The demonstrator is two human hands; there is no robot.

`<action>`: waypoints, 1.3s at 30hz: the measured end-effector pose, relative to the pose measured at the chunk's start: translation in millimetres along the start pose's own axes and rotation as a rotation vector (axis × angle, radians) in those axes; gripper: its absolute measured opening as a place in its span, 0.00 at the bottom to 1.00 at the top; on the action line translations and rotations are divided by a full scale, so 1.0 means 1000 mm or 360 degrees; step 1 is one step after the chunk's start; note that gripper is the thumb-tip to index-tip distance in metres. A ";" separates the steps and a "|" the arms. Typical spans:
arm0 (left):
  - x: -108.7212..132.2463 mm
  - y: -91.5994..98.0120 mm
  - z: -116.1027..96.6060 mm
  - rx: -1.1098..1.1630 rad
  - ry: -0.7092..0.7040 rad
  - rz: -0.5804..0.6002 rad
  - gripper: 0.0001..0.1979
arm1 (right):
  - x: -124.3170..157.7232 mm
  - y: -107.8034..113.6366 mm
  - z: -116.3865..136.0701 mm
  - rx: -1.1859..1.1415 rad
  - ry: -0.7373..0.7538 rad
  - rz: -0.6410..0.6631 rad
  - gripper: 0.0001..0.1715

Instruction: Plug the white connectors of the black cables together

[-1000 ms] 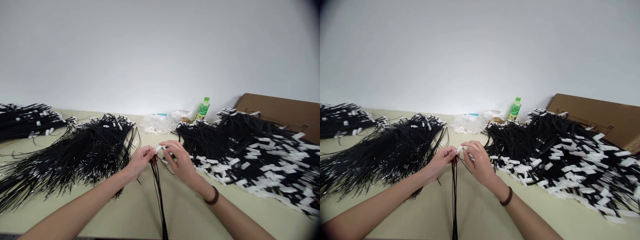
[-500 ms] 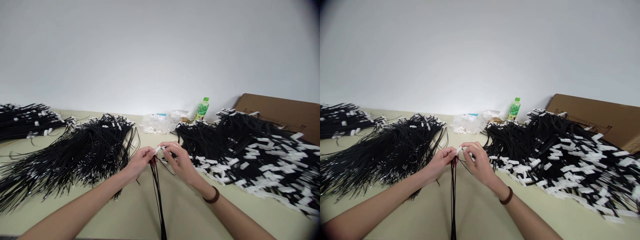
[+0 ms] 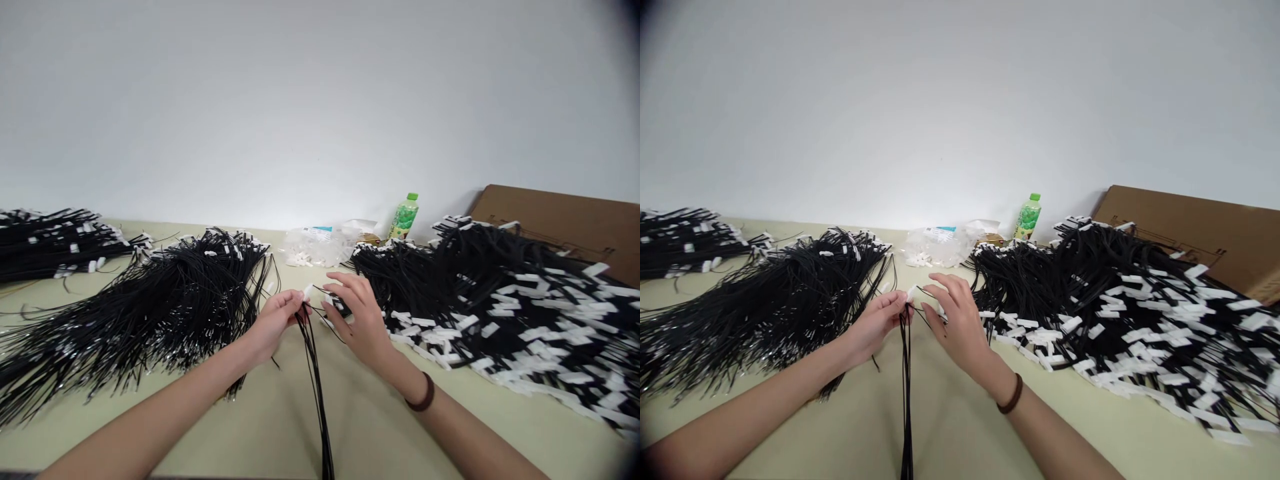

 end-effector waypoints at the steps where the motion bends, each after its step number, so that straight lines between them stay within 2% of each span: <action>1: 0.000 0.001 0.001 0.0030 0.0016 -0.0028 0.16 | 0.000 0.000 0.002 0.0048 0.0045 -0.0001 0.12; 6: -0.002 0.004 0.002 0.0117 0.0049 -0.0032 0.15 | 0.001 -0.001 0.003 0.0220 0.0124 0.0021 0.03; 13: -0.002 0.005 0.004 0.0128 0.0091 -0.0057 0.14 | 0.003 -0.003 0.002 0.0285 0.0215 -0.0015 0.02; 17: -0.001 0.003 0.005 0.0181 0.0116 -0.0027 0.14 | 0.005 -0.001 0.001 0.0292 0.0208 -0.0067 0.07; 22: 0.000 0.000 0.006 0.0265 0.0119 0.0001 0.14 | 0.007 0.002 0.016 0.0256 0.0402 -0.0066 0.12; 25: 0.001 -0.003 0.006 0.0280 0.0131 0.0044 0.14 | 0.009 0.000 0.022 0.0296 0.0503 -0.0019 0.12; 32: 0.003 -0.004 0.007 0.0265 0.0143 0.0075 0.13 | 0.014 -0.003 0.019 0.0344 0.0610 -0.0004 0.11; 39: 0.001 -0.005 0.007 0.0302 0.0104 0.0059 0.12 | 0.011 -0.003 0.020 0.0257 0.0572 -0.0003 0.11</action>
Point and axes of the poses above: each hand's wrist, its own x-axis away from the middle knuckle, its own y-axis out of the back of the hand, z = x × y, the point moved 6 cm from there along -x, towards the middle knuckle, and after that the axes turned 14 degrees about -y, right-handed, at the moved point
